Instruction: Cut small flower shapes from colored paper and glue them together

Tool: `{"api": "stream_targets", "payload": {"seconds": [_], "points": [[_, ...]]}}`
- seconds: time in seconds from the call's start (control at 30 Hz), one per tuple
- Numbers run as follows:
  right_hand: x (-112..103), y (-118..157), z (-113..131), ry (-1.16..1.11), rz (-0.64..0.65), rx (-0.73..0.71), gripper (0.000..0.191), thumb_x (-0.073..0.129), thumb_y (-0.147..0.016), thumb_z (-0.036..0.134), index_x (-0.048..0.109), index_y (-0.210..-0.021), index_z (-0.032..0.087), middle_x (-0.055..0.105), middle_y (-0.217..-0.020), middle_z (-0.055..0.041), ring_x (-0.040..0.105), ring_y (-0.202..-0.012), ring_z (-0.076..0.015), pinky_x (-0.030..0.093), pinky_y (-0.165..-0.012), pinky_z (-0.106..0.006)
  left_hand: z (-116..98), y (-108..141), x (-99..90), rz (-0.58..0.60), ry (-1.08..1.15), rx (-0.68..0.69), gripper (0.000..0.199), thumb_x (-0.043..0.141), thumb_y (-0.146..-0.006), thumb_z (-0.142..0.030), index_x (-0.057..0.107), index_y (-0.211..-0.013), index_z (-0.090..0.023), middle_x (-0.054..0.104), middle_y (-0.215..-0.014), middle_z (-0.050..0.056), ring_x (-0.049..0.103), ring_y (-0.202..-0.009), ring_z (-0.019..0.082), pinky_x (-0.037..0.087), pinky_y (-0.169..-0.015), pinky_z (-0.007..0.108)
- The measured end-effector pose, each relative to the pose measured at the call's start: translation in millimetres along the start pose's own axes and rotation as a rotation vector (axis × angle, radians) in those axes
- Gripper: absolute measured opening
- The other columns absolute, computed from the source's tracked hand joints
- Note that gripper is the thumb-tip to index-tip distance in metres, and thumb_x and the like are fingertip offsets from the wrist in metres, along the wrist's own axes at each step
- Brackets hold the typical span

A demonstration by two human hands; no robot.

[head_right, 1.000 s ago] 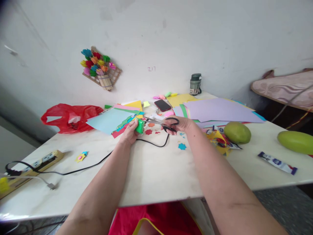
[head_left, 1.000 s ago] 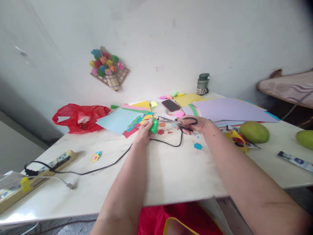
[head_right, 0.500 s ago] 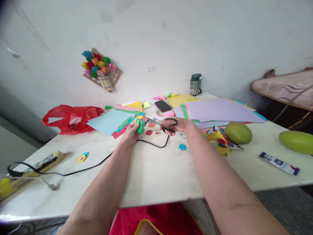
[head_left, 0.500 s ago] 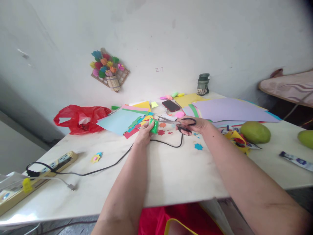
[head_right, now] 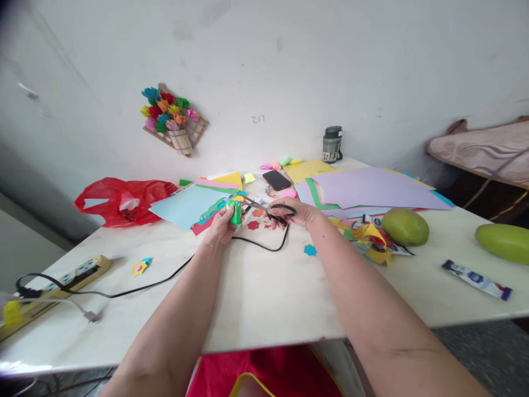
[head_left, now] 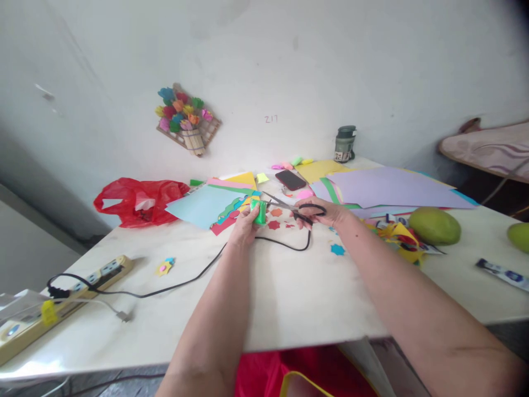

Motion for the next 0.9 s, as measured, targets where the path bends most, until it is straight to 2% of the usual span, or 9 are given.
{"api": "stream_targets", "payload": {"seconds": [0.3,0.47,0.73,0.9], "points": [[0.2,6.8,2.2,-0.011,0.091,0.049,0.035,0.065,-0.074,0.044,0.061,-0.083,0.010,0.062,-0.056,-0.0023,0.046,-0.039,-0.0073,0.034,-0.036,-0.020,3.8,2.0,2.5,0.039,0.006,-0.030,0.041,0.087,-0.052,-0.038,0.066,-0.077,-0.013,0.065,-0.066,-0.001,0.058,-0.056,0.009,0.046,-0.058,0.022],[1.7,6.5,2.4,0.004,0.070,0.085,0.041,0.068,-0.071,0.050,0.060,-0.081,0.011,0.062,-0.056,-0.0024,0.048,-0.039,-0.0081,0.035,-0.035,-0.020,8.1,1.7,4.2,0.062,-0.028,-0.051,0.038,0.086,-0.053,-0.038,0.066,-0.074,-0.014,0.065,-0.065,0.000,0.057,-0.054,0.009,0.046,-0.056,0.022],[6.4,-2.2,0.8,0.051,0.030,0.045,0.051,0.068,-0.068,0.058,0.060,-0.084,0.010,0.064,-0.059,-0.0028,0.050,-0.041,-0.0080,0.034,-0.037,-0.020,7.3,4.0,11.1,0.103,-0.059,-0.050,0.037,0.086,-0.053,-0.038,0.066,-0.072,-0.013,0.065,-0.064,0.000,0.057,-0.053,0.009,0.046,-0.055,0.021],[13.4,-7.9,1.3,0.044,-0.006,0.025,0.053,0.067,-0.066,0.061,0.059,-0.081,0.011,0.063,-0.060,-0.0036,0.052,-0.043,-0.0085,0.028,-0.034,-0.019,7.8,5.1,13.0,0.106,-0.071,-0.056,0.037,0.086,-0.053,-0.038,0.066,-0.071,-0.012,0.063,-0.061,0.000,0.056,-0.052,0.008,0.045,-0.053,0.020]]}}
Point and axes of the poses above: each hand's wrist, its own y-axis away from the middle knuckle, its own x-axis out of the palm, z = x × y, the point moved 7 cm from there along -y, towards the middle knuckle
